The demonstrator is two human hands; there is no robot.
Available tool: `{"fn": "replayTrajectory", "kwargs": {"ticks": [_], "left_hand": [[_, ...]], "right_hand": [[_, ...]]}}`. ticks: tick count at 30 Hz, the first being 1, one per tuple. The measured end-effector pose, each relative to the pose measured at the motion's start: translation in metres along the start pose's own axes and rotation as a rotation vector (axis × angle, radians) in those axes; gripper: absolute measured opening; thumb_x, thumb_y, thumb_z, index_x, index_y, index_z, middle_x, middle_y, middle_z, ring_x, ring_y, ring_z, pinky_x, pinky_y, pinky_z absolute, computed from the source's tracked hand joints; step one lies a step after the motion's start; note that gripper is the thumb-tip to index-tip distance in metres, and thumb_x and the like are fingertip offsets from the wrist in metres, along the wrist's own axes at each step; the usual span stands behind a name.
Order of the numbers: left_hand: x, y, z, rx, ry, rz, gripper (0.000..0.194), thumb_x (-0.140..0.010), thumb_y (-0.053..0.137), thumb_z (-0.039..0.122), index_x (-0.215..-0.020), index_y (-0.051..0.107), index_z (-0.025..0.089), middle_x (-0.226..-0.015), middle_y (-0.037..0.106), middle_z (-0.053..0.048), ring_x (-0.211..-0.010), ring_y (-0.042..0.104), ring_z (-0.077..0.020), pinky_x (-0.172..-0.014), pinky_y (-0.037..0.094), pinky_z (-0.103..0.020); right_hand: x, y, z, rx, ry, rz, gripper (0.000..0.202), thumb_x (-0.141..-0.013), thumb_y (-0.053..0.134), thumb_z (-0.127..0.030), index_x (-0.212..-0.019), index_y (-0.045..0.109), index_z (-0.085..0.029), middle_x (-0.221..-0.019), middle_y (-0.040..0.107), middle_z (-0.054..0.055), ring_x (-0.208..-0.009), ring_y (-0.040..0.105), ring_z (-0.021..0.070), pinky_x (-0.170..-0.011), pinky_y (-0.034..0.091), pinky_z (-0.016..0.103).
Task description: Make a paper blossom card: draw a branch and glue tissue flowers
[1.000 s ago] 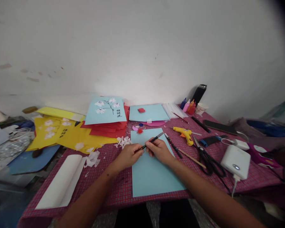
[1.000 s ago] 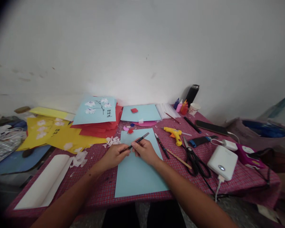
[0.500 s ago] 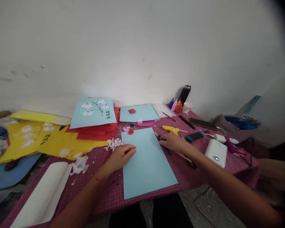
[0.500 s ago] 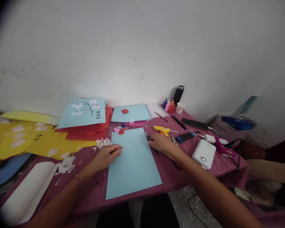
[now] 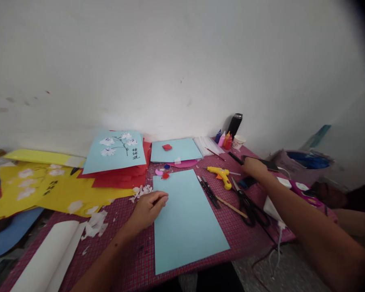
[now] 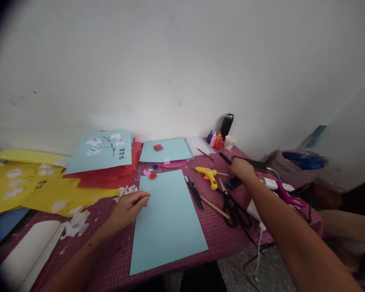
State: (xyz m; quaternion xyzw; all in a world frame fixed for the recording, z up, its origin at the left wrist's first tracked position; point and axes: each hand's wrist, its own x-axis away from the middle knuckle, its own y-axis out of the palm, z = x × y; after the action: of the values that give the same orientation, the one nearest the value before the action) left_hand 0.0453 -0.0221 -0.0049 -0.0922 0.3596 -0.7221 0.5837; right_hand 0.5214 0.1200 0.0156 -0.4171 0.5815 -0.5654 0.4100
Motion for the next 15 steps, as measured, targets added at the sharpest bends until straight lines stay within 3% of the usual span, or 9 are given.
{"fn": "replayTrajectory", "kwargs": {"ticks": [4, 9, 15], "left_hand": [[0.000, 0.000, 0.000, -0.009, 0.006, -0.006, 0.023, -0.095, 0.050, 0.033, -0.094, 0.069, 0.020, -0.079, 0.069, 0.001, -0.073, 0.063, -0.0127, -0.069, 0.046, -0.024], [0.000, 0.000, 0.000, -0.018, 0.007, -0.011, 0.022, -0.095, 0.051, 0.033, -0.093, 0.069, 0.021, -0.077, 0.069, 0.002, -0.072, 0.063, -0.0127, -0.069, 0.046, -0.023], [0.000, -0.001, 0.002, -0.008, 0.011, -0.007, 0.022, -0.094, 0.051, 0.032, -0.093, 0.069, 0.020, -0.077, 0.068, 0.001, -0.072, 0.062, -0.0130, -0.068, 0.046, -0.024]], "right_hand": [[-0.007, 0.013, 0.008, -0.005, 0.004, 0.009, 0.035, -0.082, 0.058, -0.026, -0.110, 0.070, -0.007, -0.106, 0.070, 0.026, -0.093, 0.069, 0.0316, -0.075, 0.049, 0.035], [-0.010, 0.012, 0.011, -0.019, -0.070, -0.002, 0.030, -0.086, 0.054, -0.023, -0.099, 0.074, -0.005, -0.099, 0.072, 0.025, -0.088, 0.070, 0.0280, -0.073, 0.045, 0.031], [0.000, 0.008, 0.007, 0.034, -0.116, 0.002, 0.024, -0.079, 0.055, -0.016, -0.087, 0.075, -0.006, -0.093, 0.073, 0.022, -0.087, 0.069, 0.0284, -0.071, 0.045, 0.030]]}}
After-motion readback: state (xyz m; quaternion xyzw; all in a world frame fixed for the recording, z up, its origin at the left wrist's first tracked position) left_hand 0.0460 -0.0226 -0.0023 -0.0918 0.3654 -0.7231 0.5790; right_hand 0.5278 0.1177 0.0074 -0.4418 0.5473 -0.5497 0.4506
